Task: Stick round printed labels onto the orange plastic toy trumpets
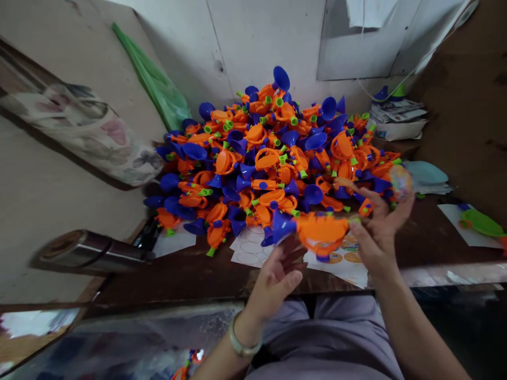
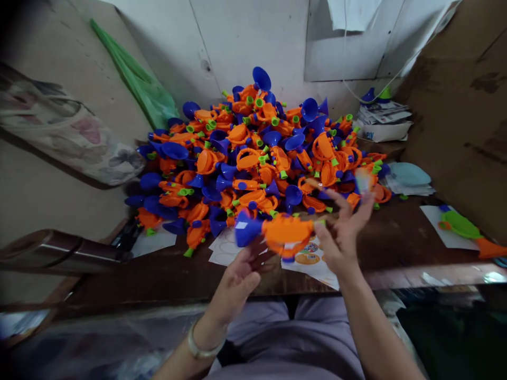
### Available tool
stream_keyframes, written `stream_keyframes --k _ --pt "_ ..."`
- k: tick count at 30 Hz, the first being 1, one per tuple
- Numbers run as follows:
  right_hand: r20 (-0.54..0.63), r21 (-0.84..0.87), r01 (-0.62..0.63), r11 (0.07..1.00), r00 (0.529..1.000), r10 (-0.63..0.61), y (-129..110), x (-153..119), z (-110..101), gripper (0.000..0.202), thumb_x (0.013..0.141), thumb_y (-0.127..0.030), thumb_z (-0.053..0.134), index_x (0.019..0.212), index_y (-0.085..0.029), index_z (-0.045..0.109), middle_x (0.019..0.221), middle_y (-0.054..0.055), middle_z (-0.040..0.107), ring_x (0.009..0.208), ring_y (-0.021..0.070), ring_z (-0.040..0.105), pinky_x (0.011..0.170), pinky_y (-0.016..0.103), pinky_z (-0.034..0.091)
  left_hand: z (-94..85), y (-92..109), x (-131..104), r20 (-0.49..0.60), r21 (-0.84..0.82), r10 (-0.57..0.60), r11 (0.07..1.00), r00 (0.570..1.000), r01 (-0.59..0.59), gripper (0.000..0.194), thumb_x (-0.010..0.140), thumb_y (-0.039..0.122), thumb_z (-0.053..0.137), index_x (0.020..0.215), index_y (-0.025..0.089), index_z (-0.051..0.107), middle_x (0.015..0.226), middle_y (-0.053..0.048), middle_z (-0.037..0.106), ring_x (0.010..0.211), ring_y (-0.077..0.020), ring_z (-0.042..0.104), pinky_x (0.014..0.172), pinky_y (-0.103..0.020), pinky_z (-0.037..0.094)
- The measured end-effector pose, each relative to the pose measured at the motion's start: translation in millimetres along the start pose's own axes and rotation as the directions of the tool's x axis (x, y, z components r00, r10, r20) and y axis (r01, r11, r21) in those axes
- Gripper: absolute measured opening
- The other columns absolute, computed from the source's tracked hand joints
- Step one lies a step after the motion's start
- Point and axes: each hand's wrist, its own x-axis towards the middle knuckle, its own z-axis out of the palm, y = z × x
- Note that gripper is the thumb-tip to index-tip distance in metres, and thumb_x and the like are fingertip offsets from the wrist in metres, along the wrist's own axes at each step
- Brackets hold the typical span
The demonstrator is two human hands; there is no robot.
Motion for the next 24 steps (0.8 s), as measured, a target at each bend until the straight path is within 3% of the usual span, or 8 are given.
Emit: stream_keyframes --k 1,3,5,8,10,14,20,24 --pt "0.096 0.058 -0.038 0.998 0.995 0.032 -6.8 -11.8 6.4 0.111 0.095 -0.032 0.072 0.167 -0.054 -0.01 0.159 0.01 0.05 0.075 0.0138 0.069 0.067 0.034 0.063 7.5 5.1 2.9 -0.009 -0.198 -0.067 0.978 0.998 0.064 0.071 0.087 0.061 0.082 0.144 0.023 0.067 0.15 -0.017 0.069 0.131 -0.0367 0.072 0.101 -0.043 0.065" --pt "0.223 0.099 -0.071 0.993 0.974 0.048 -15.4 -28.3 17.1 0.11 0.098 -0.031 0.069 0.167 -0.053 -0.014 0.156 0.011 0.055 0.078 0.0154 0.07 0.069 0.036 0.064 18.5 13.3 6.6 -0.042 -0.391 -0.161 0.911 0.986 0.132 0.08 0.078 0.058 0.09 0.146 0.024 0.065 0.148 -0.016 0.07 0.132 -0.039 0.07 0.108 -0.049 0.061" --pt "0.172 0.025 -0.007 1.0 0.985 0.003 -19.6 -33.6 22.1 0.109 0.097 -0.03 0.072 0.171 -0.046 -0.006 0.15 0.012 0.06 0.095 0.0212 0.073 0.081 0.043 0.066 24.1 17.7 7.3 -0.106 -0.439 -0.212 0.887 0.972 0.146 0.084 0.077 0.052 0.092 0.15 0.027 0.06 0.143 -0.014 0.073 0.129 -0.0386 0.072 0.111 -0.053 0.059" --pt "-0.094 -0.102 0.118 0.988 0.987 -0.128 -27.4 -29.4 21.8 0.103 0.089 -0.027 0.081 0.169 -0.04 0.018 0.125 0.006 0.07 0.115 0.0259 0.069 0.103 0.053 0.06 25.3 16.8 5.3 -0.198 -0.393 -0.179 0.915 0.964 0.089 0.089 0.076 0.054 0.093 0.153 0.032 0.054 0.144 -0.013 0.072 0.128 -0.037 0.073 0.109 -0.053 0.061" --pt "-0.154 -0.022 0.07 0.997 0.985 -0.073 -37.3 -27.7 22.7 0.096 0.09 -0.023 0.08 0.166 -0.043 0.025 0.107 0.0 0.07 0.102 0.0224 0.071 0.099 0.048 0.062 24.3 12.4 3.1 -0.21 -0.344 -0.118 0.938 0.971 0.04 0.089 0.076 0.058 0.092 0.152 0.033 0.053 0.15 -0.014 0.068 0.132 -0.0381 0.071 0.111 -0.054 0.06" --pt "0.006 0.239 -0.14 0.961 0.99 0.143 -57.6 -36.9 36.1 0.087 0.094 -0.021 0.076 0.163 -0.046 0.03 0.094 -0.004 0.069 0.082 0.0168 0.07 0.075 0.032 0.065 22.6 2.9 -1.9 -0.194 -0.226 -0.001 0.973 0.981 -0.044 0.088 0.077 0.059 0.091 0.151 0.034 0.052 0.16 -0.016 0.058 0.142 -0.0414 0.063 0.114 -0.058 0.056" --pt "0.091 0.284 -0.169 0.944 0.985 0.149 -63.7 -49.8 51.7 0.087 0.094 -0.021 0.079 0.161 -0.044 0.03 0.097 -0.004 0.072 0.084 0.0151 0.071 0.072 0.026 0.064 25.2 6.8 -4.2 -0.133 -0.1 0.077 0.991 0.988 -0.091 0.085 0.081 0.064 0.086 0.151 0.036 0.047 0.167 -0.015 0.051 0.142 -0.041 0.063 0.115 -0.059 0.055" --pt "0.116 0.3 -0.162 0.94 0.984 0.132 -63.9 -51.3 52.3 0.088 0.094 -0.016 0.078 0.161 -0.047 0.029 0.099 -0.005 0.072 0.086 0.0129 0.071 0.075 0.023 0.063 28.7 14.6 -1.4 -0.143 -0.089 0.093 0.99 0.985 -0.106 0.08 0.083 0.063 0.085 0.148 0.034 0.049 0.163 -0.014 0.055 0.141 -0.0395 0.064 0.116 -0.057 0.055"
